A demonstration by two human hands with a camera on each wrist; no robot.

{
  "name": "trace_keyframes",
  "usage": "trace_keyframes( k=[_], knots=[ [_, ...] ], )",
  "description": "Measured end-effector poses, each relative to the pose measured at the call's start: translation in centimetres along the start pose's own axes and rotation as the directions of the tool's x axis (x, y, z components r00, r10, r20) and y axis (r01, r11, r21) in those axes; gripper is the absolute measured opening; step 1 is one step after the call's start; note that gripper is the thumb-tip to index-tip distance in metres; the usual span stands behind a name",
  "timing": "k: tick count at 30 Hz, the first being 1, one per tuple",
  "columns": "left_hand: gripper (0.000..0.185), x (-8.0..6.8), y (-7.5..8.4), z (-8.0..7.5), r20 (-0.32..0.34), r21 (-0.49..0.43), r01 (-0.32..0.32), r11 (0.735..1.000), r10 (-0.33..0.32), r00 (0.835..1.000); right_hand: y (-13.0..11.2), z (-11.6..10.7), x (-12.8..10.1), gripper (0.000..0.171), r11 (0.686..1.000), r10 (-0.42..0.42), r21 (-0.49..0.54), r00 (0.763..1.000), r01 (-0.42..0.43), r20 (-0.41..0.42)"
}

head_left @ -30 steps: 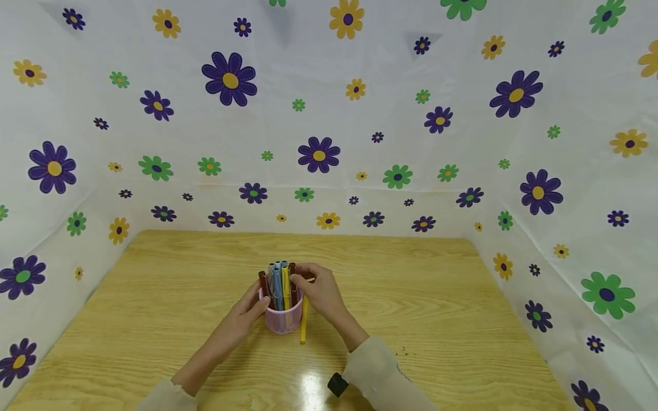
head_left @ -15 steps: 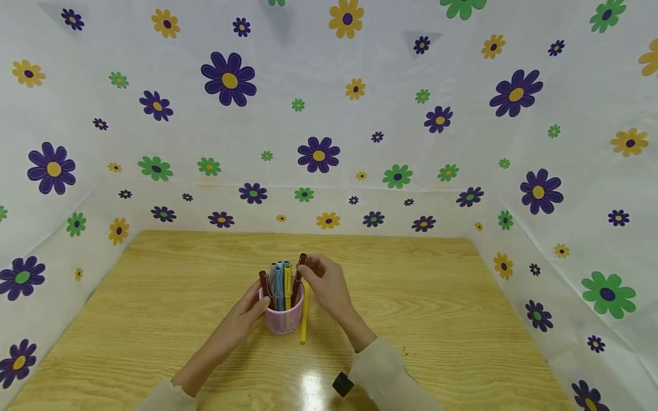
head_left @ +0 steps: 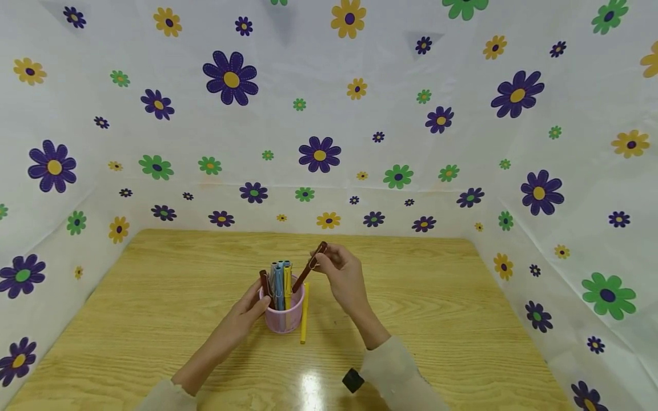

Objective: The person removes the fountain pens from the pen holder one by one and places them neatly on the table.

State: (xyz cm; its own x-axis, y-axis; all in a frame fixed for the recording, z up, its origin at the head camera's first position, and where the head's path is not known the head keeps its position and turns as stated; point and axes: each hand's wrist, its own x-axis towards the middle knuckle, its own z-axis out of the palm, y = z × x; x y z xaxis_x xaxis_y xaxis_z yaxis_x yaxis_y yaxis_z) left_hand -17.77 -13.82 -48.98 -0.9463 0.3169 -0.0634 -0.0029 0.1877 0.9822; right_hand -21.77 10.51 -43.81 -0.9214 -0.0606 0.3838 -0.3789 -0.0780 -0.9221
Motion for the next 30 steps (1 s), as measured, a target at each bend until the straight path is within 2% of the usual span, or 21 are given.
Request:
trace_keyframes(
  k=[11, 30],
  knots=[
    [0.068, 0.0, -0.1, -0.1, 0.016, -0.017, -0.007, 1.000, 0.008, 1.000, -1.7, -1.5, 0.2, 0.020, 0.998, -0.035, 0.044, 0.998, 0.037, -0.050],
    [0.069, 0.0, -0.2, -0.2, 0.018, -0.012, -0.003, 1.000, 0.003, 1.000, -3.0, -4.5, 0.0, 0.022, 0.999, -0.045, 0.012, 0.993, 0.047, -0.107]
  ],
)
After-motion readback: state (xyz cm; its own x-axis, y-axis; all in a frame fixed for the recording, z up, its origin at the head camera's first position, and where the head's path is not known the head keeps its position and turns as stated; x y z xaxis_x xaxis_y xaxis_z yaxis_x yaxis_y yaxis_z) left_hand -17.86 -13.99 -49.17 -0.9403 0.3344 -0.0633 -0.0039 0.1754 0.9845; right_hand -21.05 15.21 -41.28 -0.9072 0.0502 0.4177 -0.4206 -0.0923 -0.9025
